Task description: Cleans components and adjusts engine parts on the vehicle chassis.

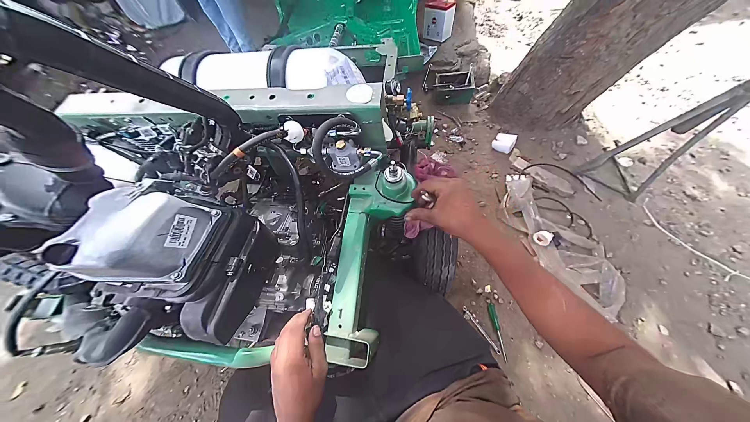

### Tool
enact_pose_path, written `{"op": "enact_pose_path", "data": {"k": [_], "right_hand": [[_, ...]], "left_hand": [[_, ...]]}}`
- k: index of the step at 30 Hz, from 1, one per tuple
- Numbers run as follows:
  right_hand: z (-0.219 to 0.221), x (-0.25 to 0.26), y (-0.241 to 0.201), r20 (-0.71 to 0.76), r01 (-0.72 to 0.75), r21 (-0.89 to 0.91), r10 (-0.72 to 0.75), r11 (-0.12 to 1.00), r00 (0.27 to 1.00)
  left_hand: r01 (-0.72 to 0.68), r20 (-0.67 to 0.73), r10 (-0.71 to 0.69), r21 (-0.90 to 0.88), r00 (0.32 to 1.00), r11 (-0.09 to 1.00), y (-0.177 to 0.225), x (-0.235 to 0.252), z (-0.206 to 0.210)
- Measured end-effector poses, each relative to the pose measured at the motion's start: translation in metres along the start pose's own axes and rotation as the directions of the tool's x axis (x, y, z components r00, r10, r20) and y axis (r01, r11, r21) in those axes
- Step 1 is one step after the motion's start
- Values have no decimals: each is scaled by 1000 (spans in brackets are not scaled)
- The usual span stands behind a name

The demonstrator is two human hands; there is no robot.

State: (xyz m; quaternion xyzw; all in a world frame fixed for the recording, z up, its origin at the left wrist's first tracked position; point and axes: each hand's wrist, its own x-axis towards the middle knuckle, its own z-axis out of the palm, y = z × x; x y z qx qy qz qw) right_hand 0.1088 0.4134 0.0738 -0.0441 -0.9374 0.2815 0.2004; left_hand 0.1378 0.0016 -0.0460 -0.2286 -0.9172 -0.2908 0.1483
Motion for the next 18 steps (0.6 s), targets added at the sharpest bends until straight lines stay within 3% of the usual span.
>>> {"op": "enact_pose_path", "data": {"k": [2, 5, 9, 12, 14, 15, 17, 18], "right_hand": [[22, 0, -1, 36, 68, -141, -64, 988, 997], [31, 3, 3, 15, 200, -182, -201, 963, 980], [-2, 39, -26, -142, 344, 53, -334, 937, 932], [-50, 97, -28, -241, 111, 339, -28, 934, 970], [-88, 124, 22, -326, -31, 584, 270, 811, 906], [-105, 129, 60, -368, -94, 670, 440, 736, 819], [-132, 112, 139, -347, -296, 776, 769, 557, 537], [-140, 91, 165, -301, -407, 770, 843, 491, 446]], "left_hand": [[11, -44, -12, -28, 999, 1000, -3, -3, 12], [13, -96, -16, -39, 995, 999, -8, -3, 21], [25, -104, -28, -39, 994, 999, -10, -3, 21], [29, -116, -34, -46, 993, 999, -10, -5, 25], [32, -113, -38, -59, 993, 998, -11, -5, 25], [39, -106, -46, -68, 993, 997, -10, -6, 24], [50, -93, -57, -75, 994, 996, -11, -9, 21], [51, -87, -58, -74, 995, 996, -12, -10, 20]]}}
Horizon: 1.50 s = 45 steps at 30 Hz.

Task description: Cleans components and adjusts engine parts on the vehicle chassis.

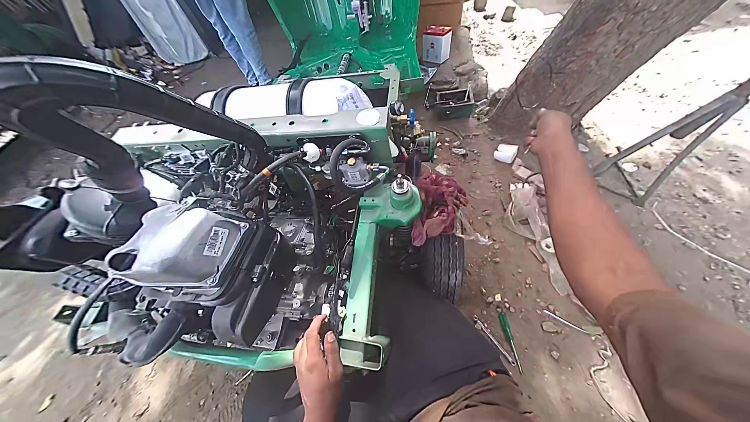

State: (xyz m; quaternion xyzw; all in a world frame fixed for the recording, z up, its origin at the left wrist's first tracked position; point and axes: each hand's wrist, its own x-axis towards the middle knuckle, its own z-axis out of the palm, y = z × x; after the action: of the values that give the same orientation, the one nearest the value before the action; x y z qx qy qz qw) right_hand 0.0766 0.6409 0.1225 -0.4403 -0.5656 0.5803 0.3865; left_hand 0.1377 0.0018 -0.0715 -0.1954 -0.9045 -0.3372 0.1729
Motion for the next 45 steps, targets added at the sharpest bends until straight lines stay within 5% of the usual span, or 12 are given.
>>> {"op": "enact_pose_path", "data": {"k": [2, 5, 11, 15, 18, 25, 34, 37, 39, 41, 43, 45], "right_hand": [[-37, -3, 29, 15, -3, -221, 6, 975, 1000], [-43, -59, 60, 373, -7, -340, 142, 941, 917], [9, -163, 25, 782, -182, 52, 73, 982, 619], [48, -163, 50, 655, 132, -194, 28, 972, 755], [54, -150, 105, 579, 389, -574, 21, 720, 815], [36, -142, 112, 546, 386, -540, -38, 748, 837], [3, -171, 106, 525, 506, -478, -228, 718, 820], [-1, -208, 89, 746, 717, -259, -337, 647, 574], [5, -234, 92, 980, 733, -60, -100, 677, 173], [26, -263, 104, 942, 807, 9, 264, 591, -205], [52, -286, 137, 874, 860, 52, 393, 507, -285], [76, -299, 183, 920, 843, -14, 337, 538, -200]], "left_hand": [[-7, 11, 7, 5, 1000, 1000, 0, 6, 2], [-8, 79, 6, 27, 997, 1000, 2, 5, -1], [-36, 253, 25, 39, 967, 999, 1, 23, -23], [-127, 324, 17, 323, 946, 938, -28, 36, -32], [-216, 378, -9, 549, 926, 808, -33, 39, -25], [-260, 493, -62, 557, 868, 789, -23, 48, -29], [-29, 733, -284, 382, 618, 924, -13, 66, -57], [-29, 720, -322, 428, 614, 903, -4, 62, -59], [9, 754, -298, 362, 585, 932, -6, 67, -65], [55, 788, -270, 289, 553, 956, -9, 76, -74], [49, 837, -331, 345, 437, 937, 0, 90, -80], [-34, 877, -407, 429, 256, 903, 14, 101, -86]]}}
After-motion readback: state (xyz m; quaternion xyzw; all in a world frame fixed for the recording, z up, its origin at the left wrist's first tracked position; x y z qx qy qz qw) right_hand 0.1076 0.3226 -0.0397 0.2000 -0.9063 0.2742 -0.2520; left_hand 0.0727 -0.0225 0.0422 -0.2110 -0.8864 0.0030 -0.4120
